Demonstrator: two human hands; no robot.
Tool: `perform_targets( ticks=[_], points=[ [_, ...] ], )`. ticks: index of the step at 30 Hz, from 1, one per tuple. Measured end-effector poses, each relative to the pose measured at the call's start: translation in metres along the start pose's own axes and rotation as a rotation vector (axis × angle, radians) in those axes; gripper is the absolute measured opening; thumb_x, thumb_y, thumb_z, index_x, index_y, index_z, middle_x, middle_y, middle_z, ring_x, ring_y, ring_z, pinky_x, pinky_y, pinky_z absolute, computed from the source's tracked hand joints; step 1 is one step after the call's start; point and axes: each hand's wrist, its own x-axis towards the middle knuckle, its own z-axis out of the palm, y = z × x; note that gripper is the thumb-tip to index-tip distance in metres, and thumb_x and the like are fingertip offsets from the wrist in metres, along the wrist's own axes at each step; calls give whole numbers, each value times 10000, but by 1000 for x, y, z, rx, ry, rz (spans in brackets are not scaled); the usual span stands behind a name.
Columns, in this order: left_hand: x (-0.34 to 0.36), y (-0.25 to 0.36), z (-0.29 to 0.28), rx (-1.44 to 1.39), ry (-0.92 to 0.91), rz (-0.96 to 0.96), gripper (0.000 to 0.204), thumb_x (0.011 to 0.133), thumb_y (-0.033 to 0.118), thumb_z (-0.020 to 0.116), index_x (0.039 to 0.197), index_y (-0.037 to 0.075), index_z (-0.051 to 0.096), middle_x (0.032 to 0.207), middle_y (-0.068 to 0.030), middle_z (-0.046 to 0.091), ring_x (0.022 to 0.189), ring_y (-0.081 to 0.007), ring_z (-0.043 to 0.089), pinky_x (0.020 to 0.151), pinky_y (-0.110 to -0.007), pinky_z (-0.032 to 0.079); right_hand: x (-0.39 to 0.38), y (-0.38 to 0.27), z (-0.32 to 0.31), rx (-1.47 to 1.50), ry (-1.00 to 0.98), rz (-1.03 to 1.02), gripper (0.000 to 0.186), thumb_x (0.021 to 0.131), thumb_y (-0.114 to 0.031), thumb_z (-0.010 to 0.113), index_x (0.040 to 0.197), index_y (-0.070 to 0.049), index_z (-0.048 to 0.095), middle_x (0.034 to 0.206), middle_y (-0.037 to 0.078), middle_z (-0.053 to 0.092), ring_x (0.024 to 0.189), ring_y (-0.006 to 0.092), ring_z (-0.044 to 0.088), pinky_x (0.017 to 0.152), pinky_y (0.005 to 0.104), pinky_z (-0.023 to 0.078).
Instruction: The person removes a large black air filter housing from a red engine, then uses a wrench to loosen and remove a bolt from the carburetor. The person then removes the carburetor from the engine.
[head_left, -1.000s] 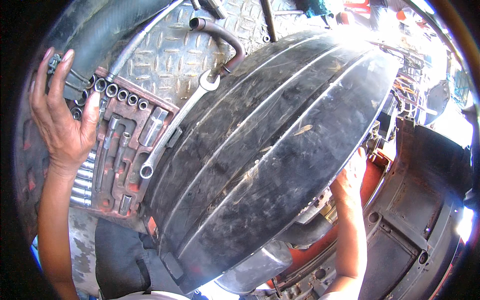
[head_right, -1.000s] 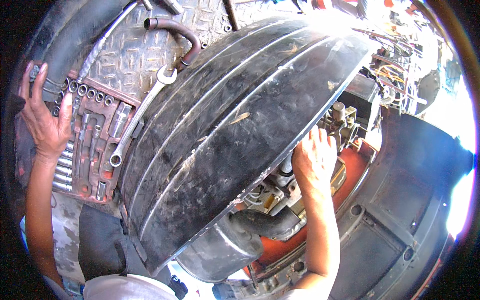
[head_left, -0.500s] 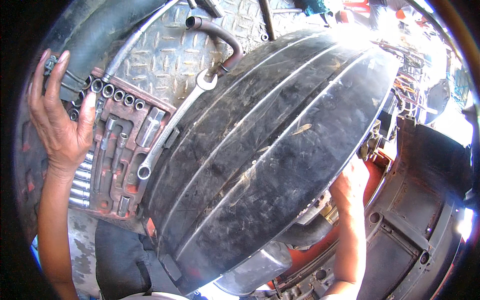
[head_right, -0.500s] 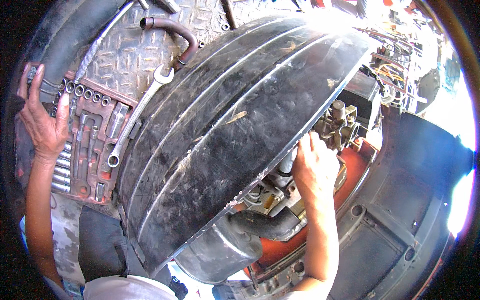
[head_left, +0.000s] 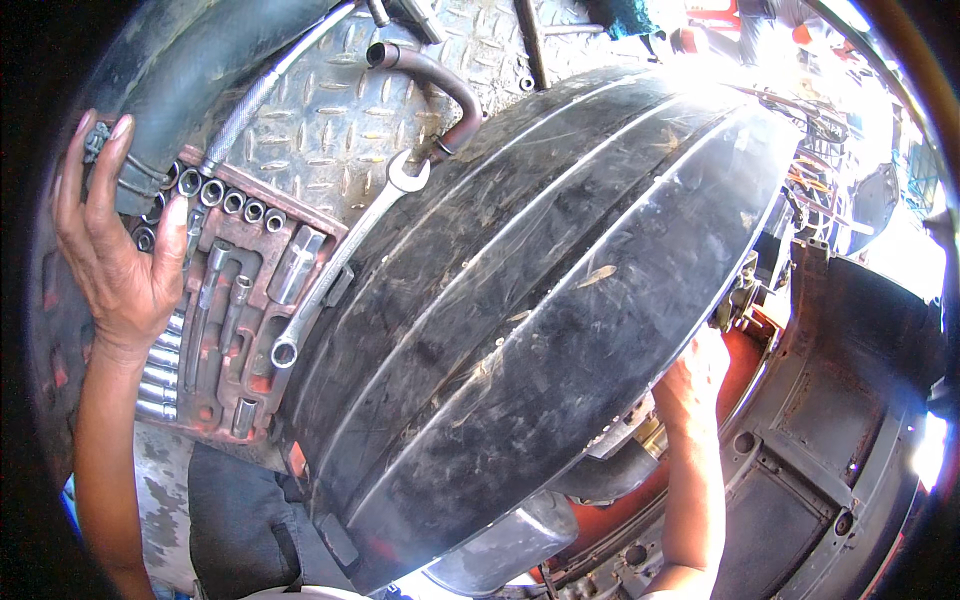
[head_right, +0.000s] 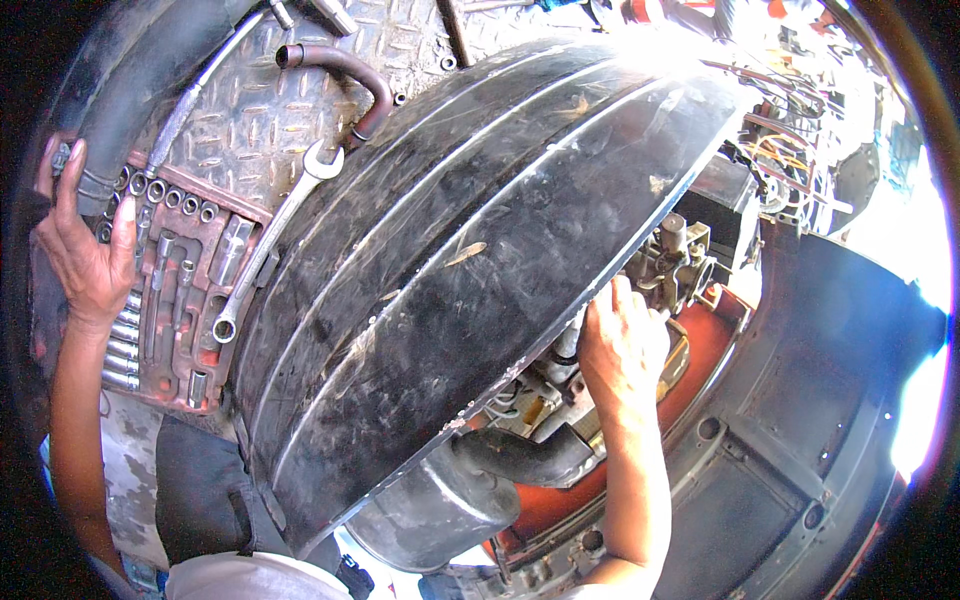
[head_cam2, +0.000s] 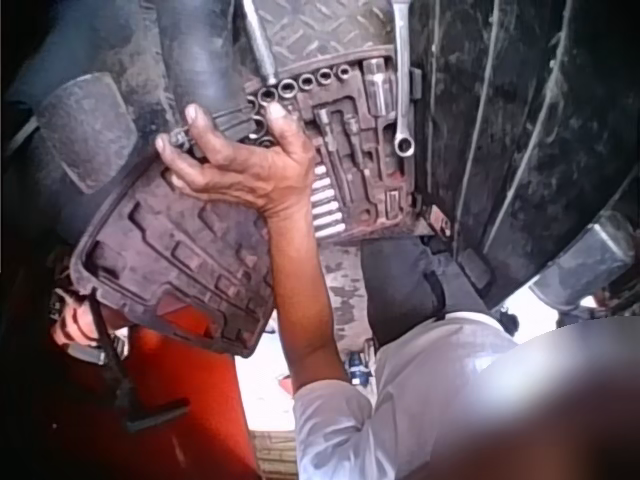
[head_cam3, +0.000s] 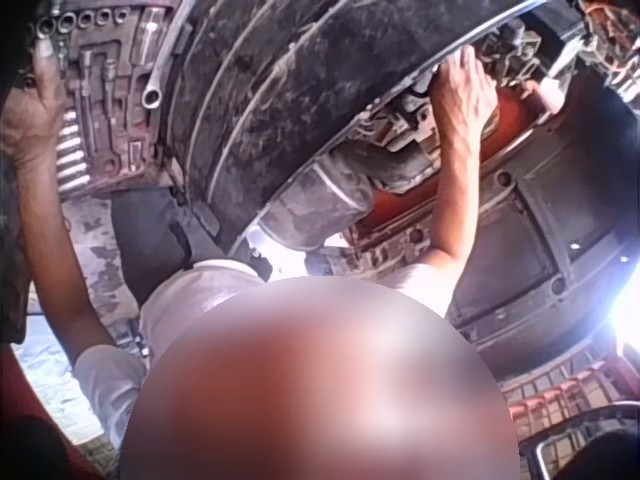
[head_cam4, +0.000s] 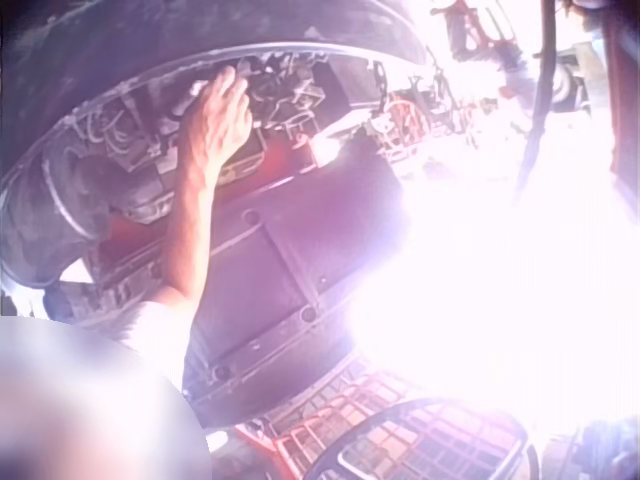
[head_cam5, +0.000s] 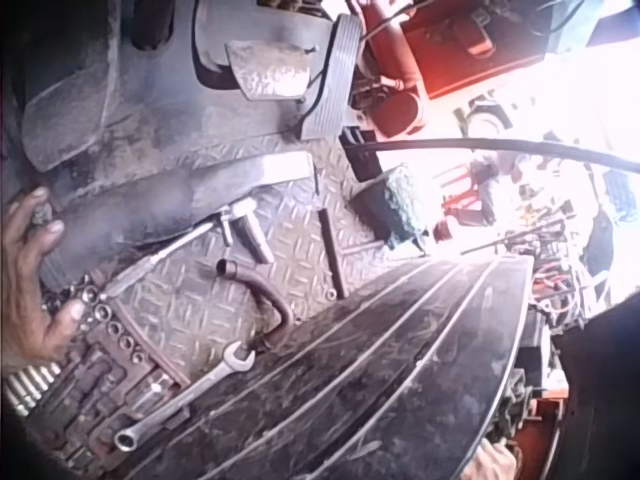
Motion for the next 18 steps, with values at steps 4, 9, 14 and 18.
perform_targets(
  ticks=[4,9,14,18],
  points=[
    [-2,-1,1,9,0,0,730,970,212,731,1586,109,352,1567,-164,412,1481,-336,369,1213,-464,334,10,3,0,-15,-81,11,183,858,-99,647,1033,-94,700,1027,73,646,926,235,673,769,379,548],
    [-3,-2,3,14,4,-1,712,983,231,714,1585,108,355,1571,-165,414,1485,-333,364,1212,-466,330,25,6,4,85,75,-46,165,830,-59,659,986,-85,705,946,78,663,849,264,674,735,408,544],
    [-4,-3,3,23,15,19,688,1001,253,692,1586,104,363,1589,-161,407,1488,-337,366,1221,-471,318,11,4,3,9,4,-62,200,872,-96,636,1064,-76,687,1035,74,650,910,246,662,765,392,532],
    [-3,-2,4,4,29,-8,675,1007,255,686,1586,108,371,1593,-158,420,1491,-335,368,1228,-464,311,-17,19,12,-14,30,-113,326,873,-117,633,1195,-130,682,1078,40,653,991,236,628,868,416,492]
  ],
)
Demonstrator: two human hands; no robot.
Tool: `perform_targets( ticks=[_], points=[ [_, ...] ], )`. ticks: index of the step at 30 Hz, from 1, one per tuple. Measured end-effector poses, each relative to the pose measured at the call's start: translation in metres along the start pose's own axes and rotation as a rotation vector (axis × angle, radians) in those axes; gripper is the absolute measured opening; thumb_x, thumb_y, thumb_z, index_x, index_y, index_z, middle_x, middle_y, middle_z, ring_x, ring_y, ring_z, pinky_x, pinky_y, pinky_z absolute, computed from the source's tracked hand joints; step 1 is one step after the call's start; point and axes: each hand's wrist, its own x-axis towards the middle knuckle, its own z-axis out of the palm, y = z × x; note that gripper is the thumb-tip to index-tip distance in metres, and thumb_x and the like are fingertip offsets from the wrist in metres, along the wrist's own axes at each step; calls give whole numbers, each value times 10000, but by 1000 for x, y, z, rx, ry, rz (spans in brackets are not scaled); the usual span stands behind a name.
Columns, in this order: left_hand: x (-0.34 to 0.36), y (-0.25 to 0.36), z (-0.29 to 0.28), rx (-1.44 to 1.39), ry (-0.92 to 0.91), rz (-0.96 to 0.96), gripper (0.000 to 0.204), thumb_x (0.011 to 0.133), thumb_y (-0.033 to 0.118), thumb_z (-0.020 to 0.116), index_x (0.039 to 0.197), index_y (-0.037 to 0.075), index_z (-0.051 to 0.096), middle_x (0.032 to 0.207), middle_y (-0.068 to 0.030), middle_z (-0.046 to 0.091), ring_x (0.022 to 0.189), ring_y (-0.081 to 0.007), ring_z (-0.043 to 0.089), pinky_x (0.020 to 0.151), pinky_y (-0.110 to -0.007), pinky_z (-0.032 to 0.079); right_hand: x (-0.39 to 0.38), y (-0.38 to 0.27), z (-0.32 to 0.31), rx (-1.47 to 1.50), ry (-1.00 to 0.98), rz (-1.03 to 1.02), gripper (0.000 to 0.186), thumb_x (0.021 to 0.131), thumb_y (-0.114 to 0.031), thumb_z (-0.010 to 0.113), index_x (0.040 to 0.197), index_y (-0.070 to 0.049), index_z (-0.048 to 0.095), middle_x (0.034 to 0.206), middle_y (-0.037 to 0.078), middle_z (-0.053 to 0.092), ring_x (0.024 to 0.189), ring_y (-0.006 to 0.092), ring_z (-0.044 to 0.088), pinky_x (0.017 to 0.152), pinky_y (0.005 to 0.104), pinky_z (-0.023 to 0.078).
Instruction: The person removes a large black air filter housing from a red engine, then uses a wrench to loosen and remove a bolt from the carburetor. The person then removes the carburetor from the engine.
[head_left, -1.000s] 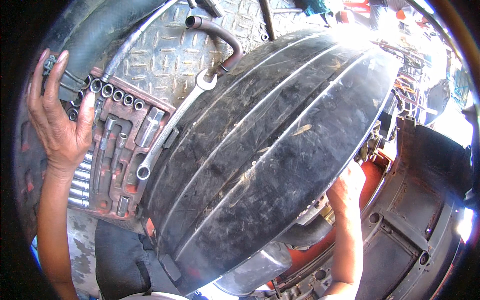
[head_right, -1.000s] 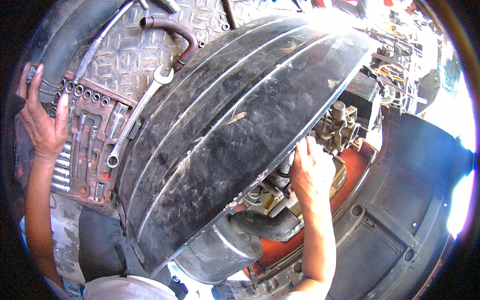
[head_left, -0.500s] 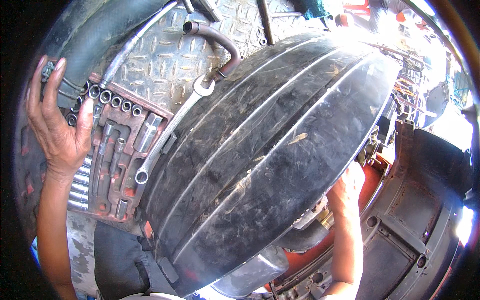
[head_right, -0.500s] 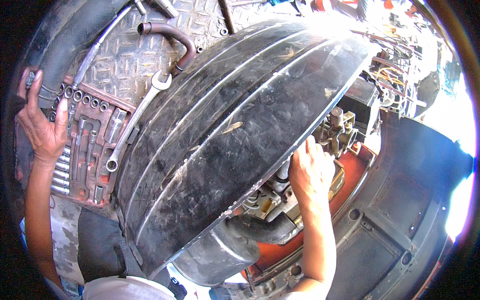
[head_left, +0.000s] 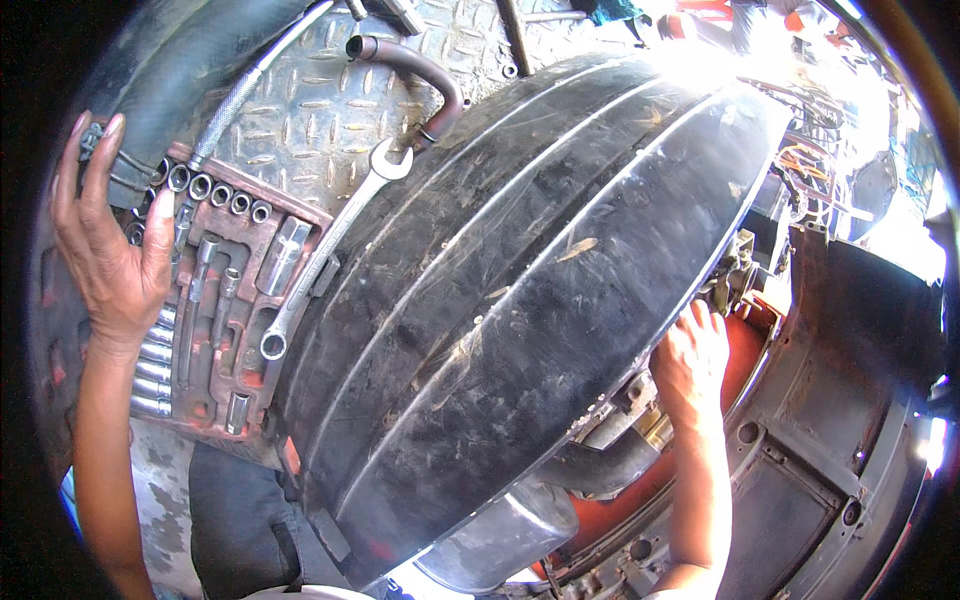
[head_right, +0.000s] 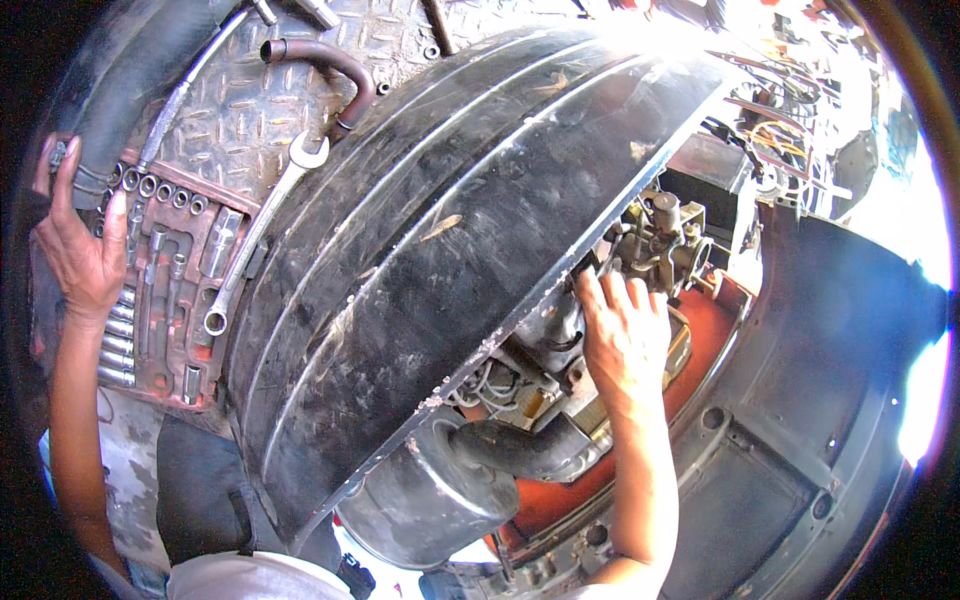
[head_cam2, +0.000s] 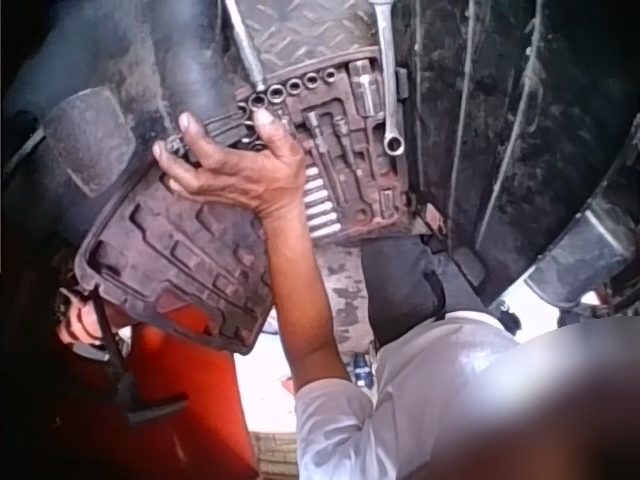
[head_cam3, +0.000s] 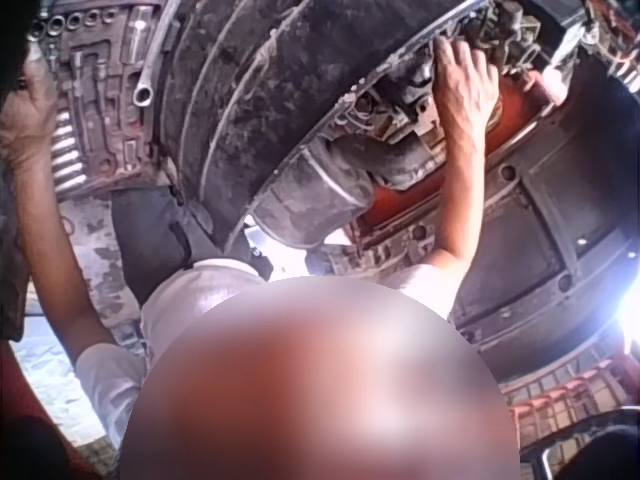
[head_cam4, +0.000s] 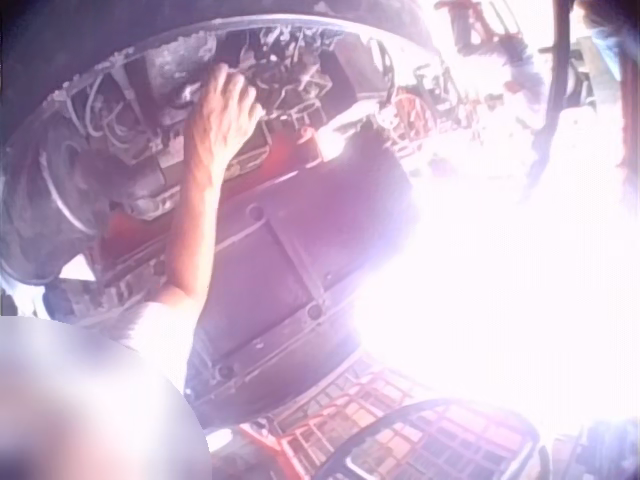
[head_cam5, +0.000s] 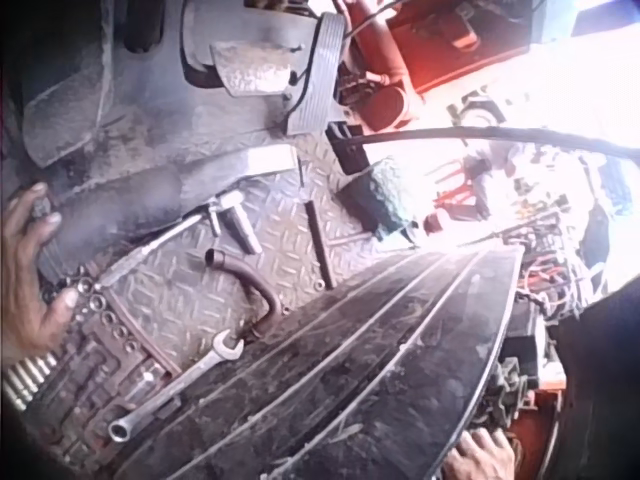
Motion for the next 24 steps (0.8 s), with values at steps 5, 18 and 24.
perform_targets(
  ticks=[5,18,24],
  points=[
    [3,5,-4,169,-9,28,626,1007,236,662,1541,34,405,1524,-284,490,1415,-466,476,1162,-520,394,-40,11,41,-79,202,-65,453,831,-170,652,1277,-248,685,1235,-5,673,1256,253,561,1066,496,388],
    [1,3,-1,33,22,5,713,973,251,729,1589,151,383,1584,-119,437,1476,-297,389,1211,-451,335,-45,-6,18,90,226,47,352,893,-124,705,1244,-131,669,1150,62,689,1144,250,642,1086,477,401],
    [3,6,-2,46,22,13,705,973,236,724,1577,107,386,1571,-163,450,1465,-346,401,1205,-470,341,-7,-12,-1,76,141,136,311,928,-138,664,1235,-95,639,1119,86,672,1090,278,627,1023,460,407]
  ],
)
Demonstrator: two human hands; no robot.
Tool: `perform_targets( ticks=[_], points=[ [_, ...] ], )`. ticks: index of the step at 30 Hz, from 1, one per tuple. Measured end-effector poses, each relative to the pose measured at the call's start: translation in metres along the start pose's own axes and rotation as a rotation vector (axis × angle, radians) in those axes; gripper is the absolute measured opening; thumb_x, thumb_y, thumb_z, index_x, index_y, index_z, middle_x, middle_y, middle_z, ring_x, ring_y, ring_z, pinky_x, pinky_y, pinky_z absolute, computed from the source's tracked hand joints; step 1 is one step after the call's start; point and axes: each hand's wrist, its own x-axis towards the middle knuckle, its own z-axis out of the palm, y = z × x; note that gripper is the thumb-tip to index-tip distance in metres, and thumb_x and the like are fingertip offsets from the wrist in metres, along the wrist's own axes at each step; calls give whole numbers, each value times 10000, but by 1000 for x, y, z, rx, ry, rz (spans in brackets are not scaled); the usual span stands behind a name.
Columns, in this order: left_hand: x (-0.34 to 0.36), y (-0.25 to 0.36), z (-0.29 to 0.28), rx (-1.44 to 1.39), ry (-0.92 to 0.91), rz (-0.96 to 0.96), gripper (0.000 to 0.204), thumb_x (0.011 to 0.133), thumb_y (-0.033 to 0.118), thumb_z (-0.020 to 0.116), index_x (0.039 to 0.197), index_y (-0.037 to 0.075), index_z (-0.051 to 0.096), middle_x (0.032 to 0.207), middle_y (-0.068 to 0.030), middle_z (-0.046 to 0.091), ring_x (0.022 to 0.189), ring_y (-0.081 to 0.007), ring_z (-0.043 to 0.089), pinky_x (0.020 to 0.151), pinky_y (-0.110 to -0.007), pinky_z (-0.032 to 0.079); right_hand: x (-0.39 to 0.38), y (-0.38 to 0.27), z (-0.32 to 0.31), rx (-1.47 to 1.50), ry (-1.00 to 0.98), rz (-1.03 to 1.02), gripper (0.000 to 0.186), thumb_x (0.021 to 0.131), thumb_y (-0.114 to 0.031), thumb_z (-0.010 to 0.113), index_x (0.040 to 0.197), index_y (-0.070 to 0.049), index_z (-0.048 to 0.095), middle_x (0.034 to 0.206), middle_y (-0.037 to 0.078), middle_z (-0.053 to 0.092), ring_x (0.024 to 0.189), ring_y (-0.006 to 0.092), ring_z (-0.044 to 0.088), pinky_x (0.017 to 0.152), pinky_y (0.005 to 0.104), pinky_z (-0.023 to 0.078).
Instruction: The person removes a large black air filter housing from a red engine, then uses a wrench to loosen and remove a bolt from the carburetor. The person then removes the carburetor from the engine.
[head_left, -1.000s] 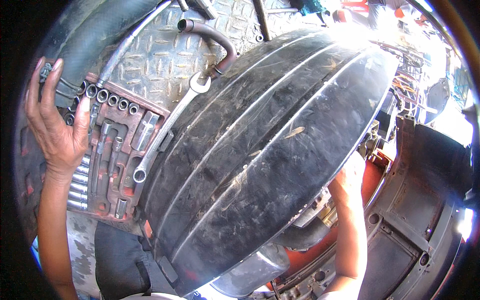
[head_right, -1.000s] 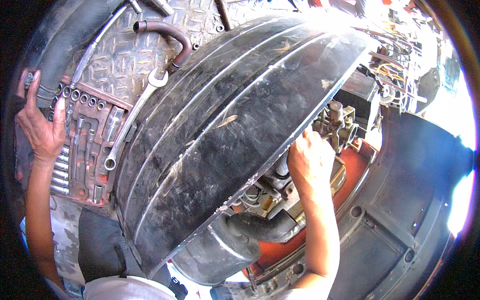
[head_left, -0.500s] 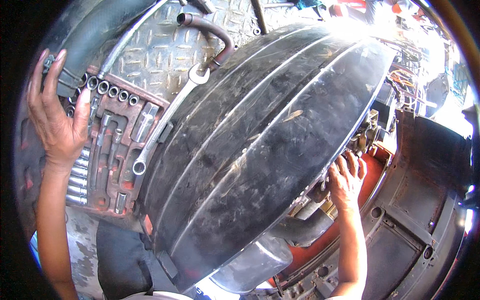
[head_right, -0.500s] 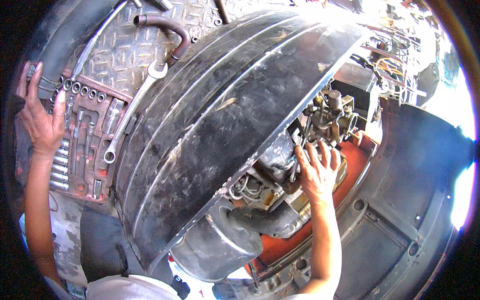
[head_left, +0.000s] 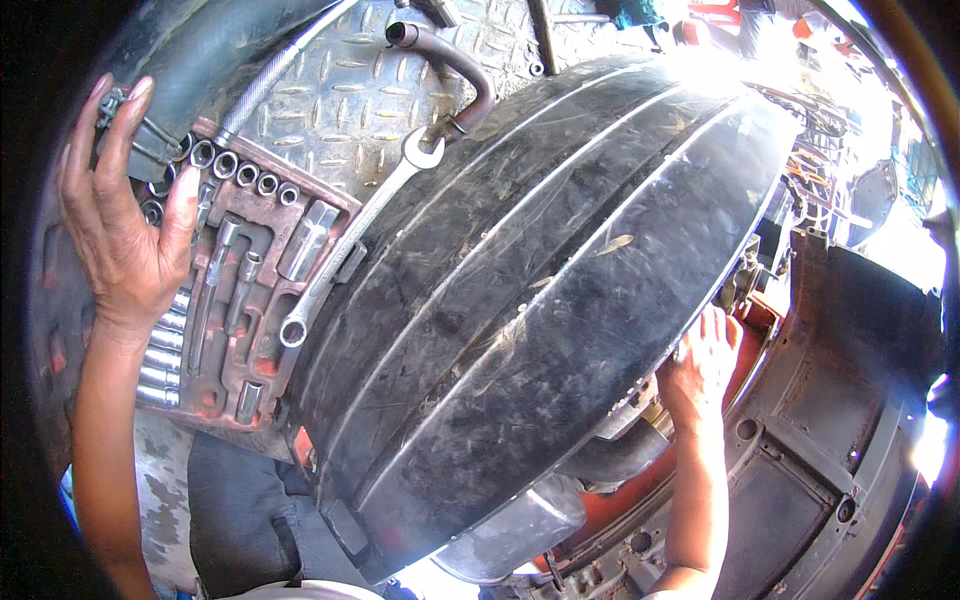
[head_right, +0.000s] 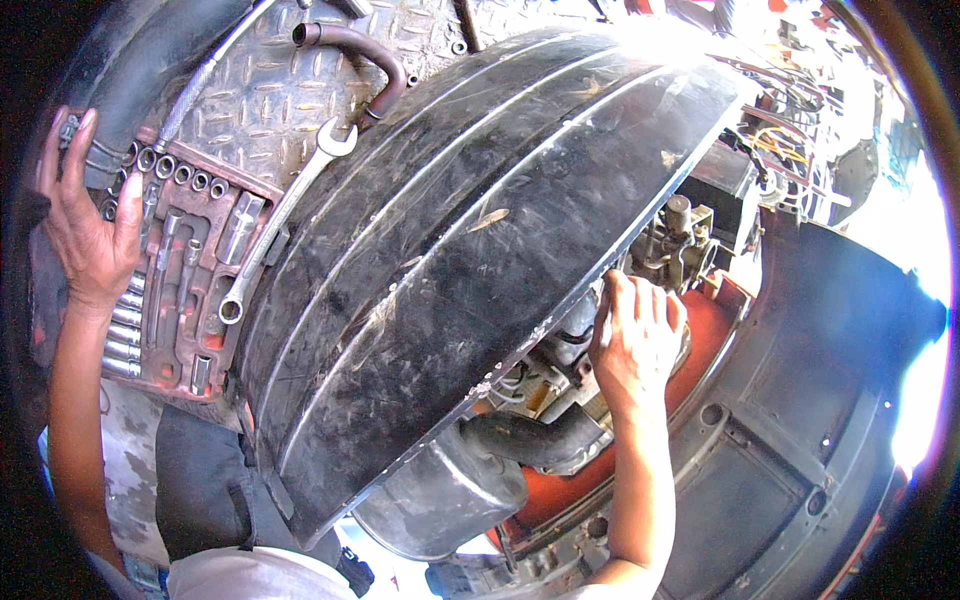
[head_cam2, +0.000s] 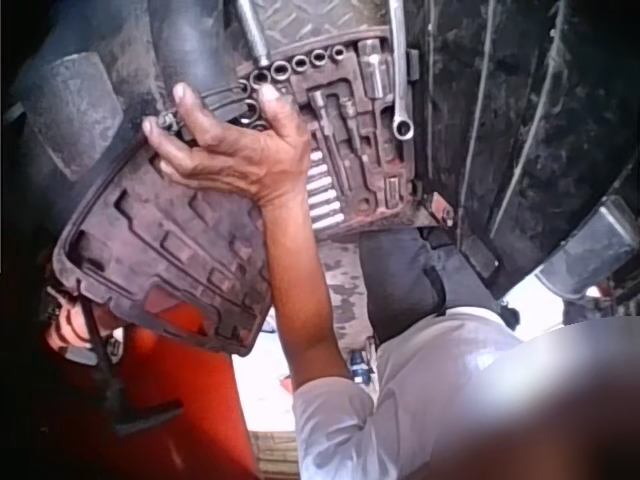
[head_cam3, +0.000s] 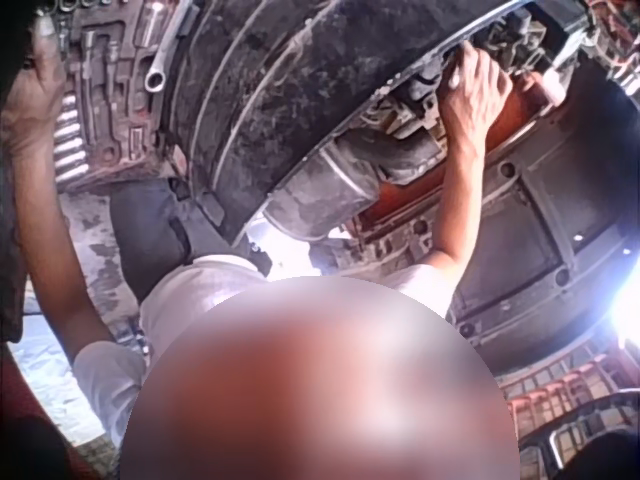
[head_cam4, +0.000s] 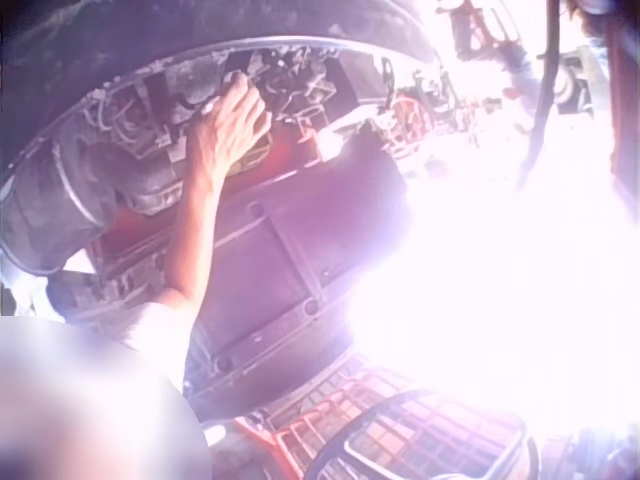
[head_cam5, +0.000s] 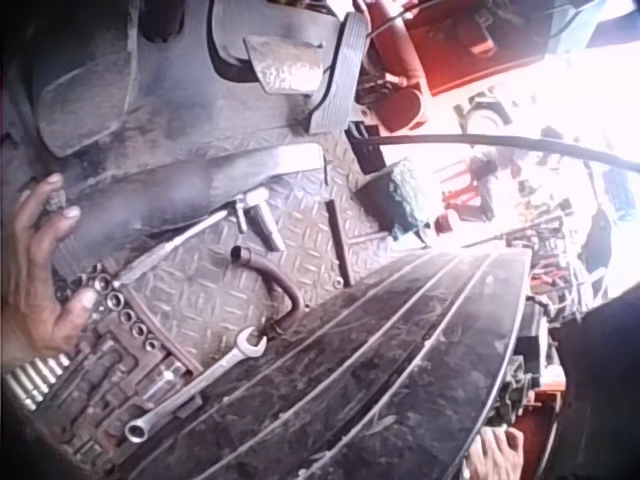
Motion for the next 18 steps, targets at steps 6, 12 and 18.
perform_targets(
  ticks=[6,12,18],
  points=[
    [0,-1,-2,-10,-9,-8,709,974,254,725,1582,122,385,1569,-142,442,1466,-317,393,1199,-463,343,10,-2,3,-2,-52,3,424,826,-105,691,1242,-66,614,1151,118,649,1133,293,603,1029,463,406],
    [1,-1,-2,-7,-11,-3,709,974,264,721,1582,122,385,1574,-147,433,1447,-317,416,1181,-467,349,15,-1,7,-18,-91,0,470,764,-98,699,1223,-50,610,1187,143,630,1155,309,586,1014,464,412],
    [1,0,-2,-29,-9,-1,704,976,273,720,1578,114,391,1570,-153,441,1447,-319,419,1175,-466,349,31,-3,6,-27,-56,-30,279,799,-92,659,1075,-53,658,1050,119,620,1032,293,600,934,447,425]
  ],
)
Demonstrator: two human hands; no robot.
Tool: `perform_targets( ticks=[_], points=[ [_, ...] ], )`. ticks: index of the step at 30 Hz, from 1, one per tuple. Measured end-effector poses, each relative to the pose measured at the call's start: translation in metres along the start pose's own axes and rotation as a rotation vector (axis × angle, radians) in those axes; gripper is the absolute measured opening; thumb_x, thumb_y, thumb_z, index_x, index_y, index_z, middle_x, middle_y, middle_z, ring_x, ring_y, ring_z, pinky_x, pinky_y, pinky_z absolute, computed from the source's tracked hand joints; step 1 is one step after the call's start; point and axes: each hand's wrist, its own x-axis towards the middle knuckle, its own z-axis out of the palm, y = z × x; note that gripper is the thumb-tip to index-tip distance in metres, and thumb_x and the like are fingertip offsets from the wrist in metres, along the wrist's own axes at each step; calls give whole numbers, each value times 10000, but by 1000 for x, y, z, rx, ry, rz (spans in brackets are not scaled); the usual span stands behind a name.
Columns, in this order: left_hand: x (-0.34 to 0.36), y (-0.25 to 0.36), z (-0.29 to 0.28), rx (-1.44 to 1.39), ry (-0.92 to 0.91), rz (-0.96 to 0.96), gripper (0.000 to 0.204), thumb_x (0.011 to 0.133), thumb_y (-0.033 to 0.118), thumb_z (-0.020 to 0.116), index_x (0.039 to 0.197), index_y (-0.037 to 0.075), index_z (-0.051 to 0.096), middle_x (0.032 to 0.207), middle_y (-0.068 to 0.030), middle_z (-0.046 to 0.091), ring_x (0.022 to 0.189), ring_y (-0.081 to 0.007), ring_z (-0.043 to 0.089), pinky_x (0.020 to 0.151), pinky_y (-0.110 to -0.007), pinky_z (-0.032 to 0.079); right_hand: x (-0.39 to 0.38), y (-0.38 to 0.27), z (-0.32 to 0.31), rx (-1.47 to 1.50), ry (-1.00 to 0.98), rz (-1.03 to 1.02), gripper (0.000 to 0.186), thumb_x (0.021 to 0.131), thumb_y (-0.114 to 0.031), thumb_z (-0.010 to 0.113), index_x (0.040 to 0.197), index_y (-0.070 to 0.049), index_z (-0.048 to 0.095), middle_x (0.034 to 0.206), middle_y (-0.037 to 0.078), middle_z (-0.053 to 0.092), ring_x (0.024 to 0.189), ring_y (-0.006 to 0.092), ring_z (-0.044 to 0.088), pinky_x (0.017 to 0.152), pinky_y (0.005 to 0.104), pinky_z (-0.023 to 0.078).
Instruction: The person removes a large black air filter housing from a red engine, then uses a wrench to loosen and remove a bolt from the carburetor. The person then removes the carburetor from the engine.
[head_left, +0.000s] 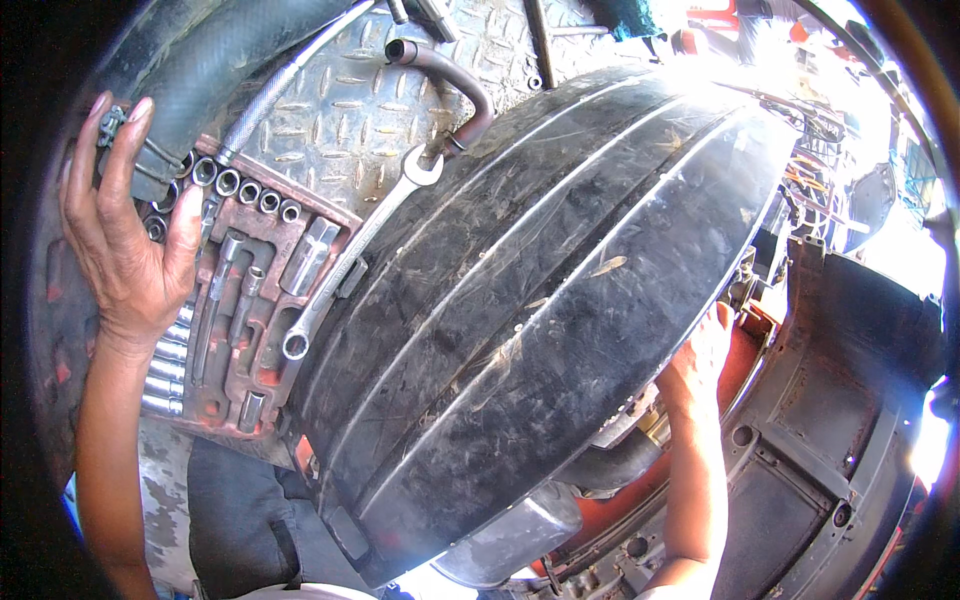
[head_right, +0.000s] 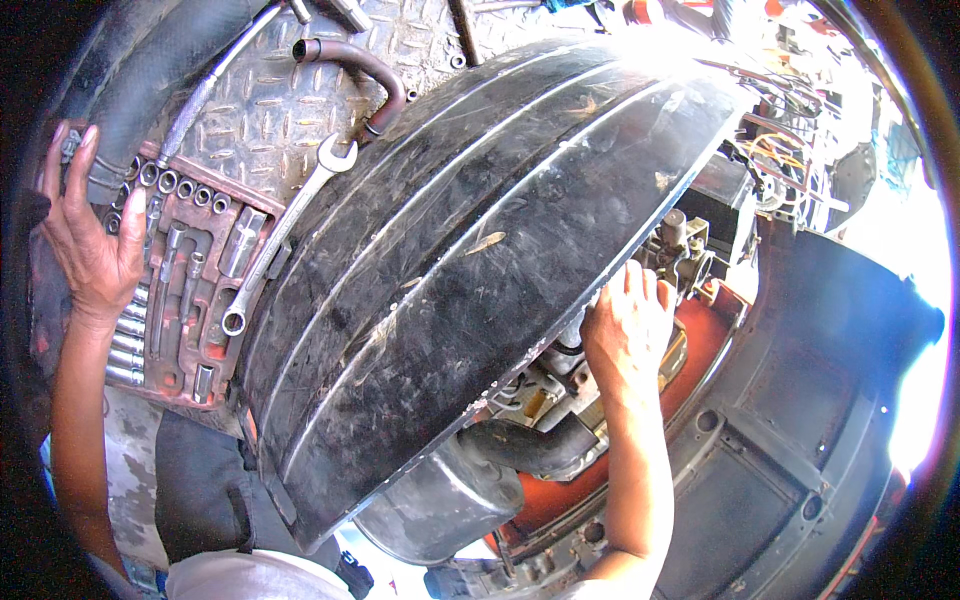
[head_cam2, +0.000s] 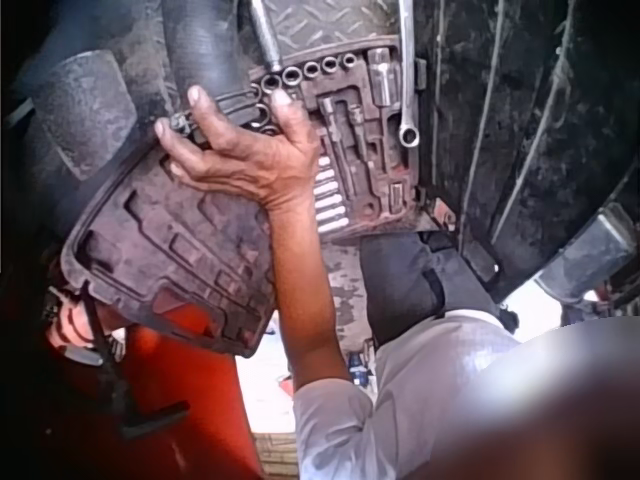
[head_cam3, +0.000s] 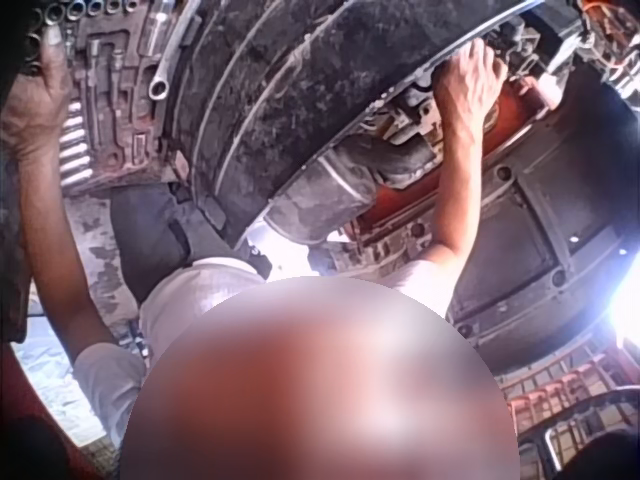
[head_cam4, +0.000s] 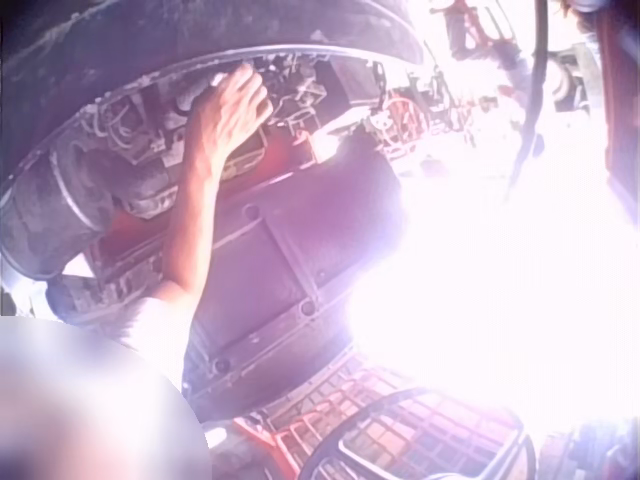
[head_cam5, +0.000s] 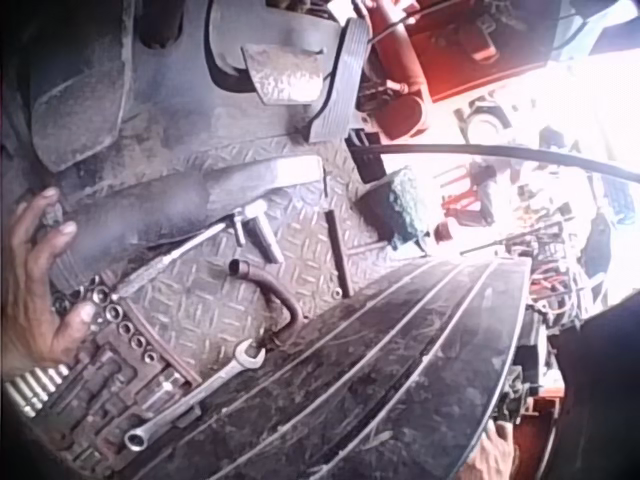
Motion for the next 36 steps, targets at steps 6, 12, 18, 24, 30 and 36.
perform_targets(
  ticks=[6,12,18,24,30,36],
  points=[
    [-2,-1,1,-3,-4,-3,710,978,264,719,1582,115,377,1577,-149,433,1455,-313,409,1180,-475,349,6,-4,-4,-9,-94,39,216,819,-98,644,1030,-64,676,1015,105,622,990,277,607,873,436,426],
    [-2,-1,1,14,-7,-6,716,985,269,714,1590,130,359,1585,-143,428,1470,-309,392,1196,-467,340,6,5,-4,-78,-62,9,252,833,-110,646,1081,-65,661,1047,95,632,1020,275,617,872,430,442],
    [-2,-2,3,3,-4,5,704,983,235,708,1581,107,361,1567,-173,451,1470,-352,395,1199,-478,351,-58,23,19,-112,-45,-126,427,845,-131,643,1268,-172,686,1214,55,634,1150,262,590,1021,469,436],
    [-4,-2,2,3,-10,-19,713,986,273,714,1590,138,361,1593,-129,412,1485,-302,365,1220,-455,323,-89,37,39,-160,-16,-154,451,845,-175,642,1292,-181,698,1351,46,638,1297,248,563,1121,474,373],
    [-3,-1,3,-1,2,-2,707,989,274,709,1590,134,365,1588,-131,413,1480,-301,369,1222,-451,322,-73,15,11,117,115,-38,401,877,-119,713,1275,-115,663,1204,106,663,1181,307,620,1054,489,422],
    [-2,-2,3,-13,0,-3,699,993,276,703,1589,138,366,1576,-132,420,1476,-300,375,1217,-452,326,-39,3,-11,46,63,-15,379,872,-117,686,1249,-90,662,1199,109,668,1155,294,617,1043,472,415]
  ],
)
